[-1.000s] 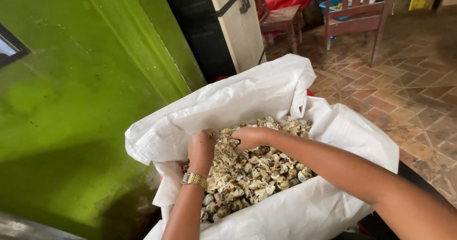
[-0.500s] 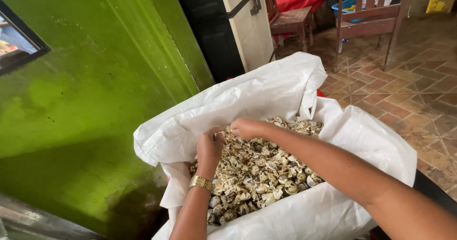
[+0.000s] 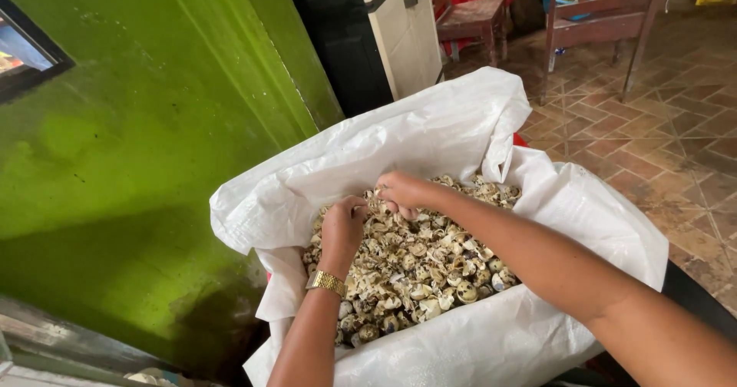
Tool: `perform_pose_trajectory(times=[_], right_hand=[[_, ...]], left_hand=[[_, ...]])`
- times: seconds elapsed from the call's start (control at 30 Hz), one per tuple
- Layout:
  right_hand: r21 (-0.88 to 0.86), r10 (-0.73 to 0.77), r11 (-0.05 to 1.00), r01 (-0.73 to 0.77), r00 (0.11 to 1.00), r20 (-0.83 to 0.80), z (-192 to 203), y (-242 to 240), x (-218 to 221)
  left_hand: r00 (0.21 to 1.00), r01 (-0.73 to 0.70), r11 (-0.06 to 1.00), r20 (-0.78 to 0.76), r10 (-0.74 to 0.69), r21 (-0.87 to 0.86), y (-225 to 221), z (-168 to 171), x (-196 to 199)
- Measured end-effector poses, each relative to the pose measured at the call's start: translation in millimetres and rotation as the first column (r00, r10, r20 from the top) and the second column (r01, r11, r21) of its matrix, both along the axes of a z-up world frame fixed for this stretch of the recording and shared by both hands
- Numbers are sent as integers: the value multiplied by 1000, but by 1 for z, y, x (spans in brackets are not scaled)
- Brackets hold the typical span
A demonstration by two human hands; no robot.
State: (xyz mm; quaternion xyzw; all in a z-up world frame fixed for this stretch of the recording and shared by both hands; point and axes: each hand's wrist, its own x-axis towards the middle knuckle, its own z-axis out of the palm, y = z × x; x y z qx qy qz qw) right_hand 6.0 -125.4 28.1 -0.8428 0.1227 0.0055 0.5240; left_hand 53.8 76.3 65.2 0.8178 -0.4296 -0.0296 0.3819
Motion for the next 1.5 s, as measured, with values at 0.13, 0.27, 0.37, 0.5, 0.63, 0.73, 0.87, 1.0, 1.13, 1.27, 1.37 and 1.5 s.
perform_pose_trajectory(times=[0.13,0.27,0.37,0.5,0.63,0.73,0.87,1.0,1.13,1.27,1.37,1.5], right_hand=[[-34,38,999,-38,999,-19,4,8,-13],[60,9,998,-9,1000,13,26,24,-29],[160,28,986,-36,998,48,53,39,-55],[367,111,923,-115,993,33,73,54,-82],[469,271,838,-279,959,88,67,44,-78],[606,152,753,-254,965,216,73,48,-82],[482,61,861,-160,975,214,40,31,-58],[336,-47,941,-44,965,258,18,25,-40],[341,-115,940,22,960,255,10,21,-32],[345,-79,938,-9,968,239,19,24,-43],[340,-13,939,-58,979,205,30,37,-55],[24,76,996,-80,987,144,25,31,-40]], left_hand=[[1000,15,999,-15,-16,-32,-2,1,-20],[992,65,992,-105,-76,-104,-11,-11,-16],[998,33,994,58,-27,-104,-10,-4,-28],[988,94,974,140,-66,-205,-7,3,-31],[988,71,971,149,-38,-227,-11,-11,-20],[998,42,964,48,-31,-264,-10,-5,-19],[999,-18,972,-50,7,-235,-7,4,-27],[988,70,986,-123,-89,-153,-2,3,-22],[952,124,960,-244,-187,-251,5,25,-46],[971,109,964,-181,-156,-244,-2,21,-45],[989,91,954,-85,-120,-285,-6,4,-27],[994,-50,972,-102,27,-231,-10,2,-17]])
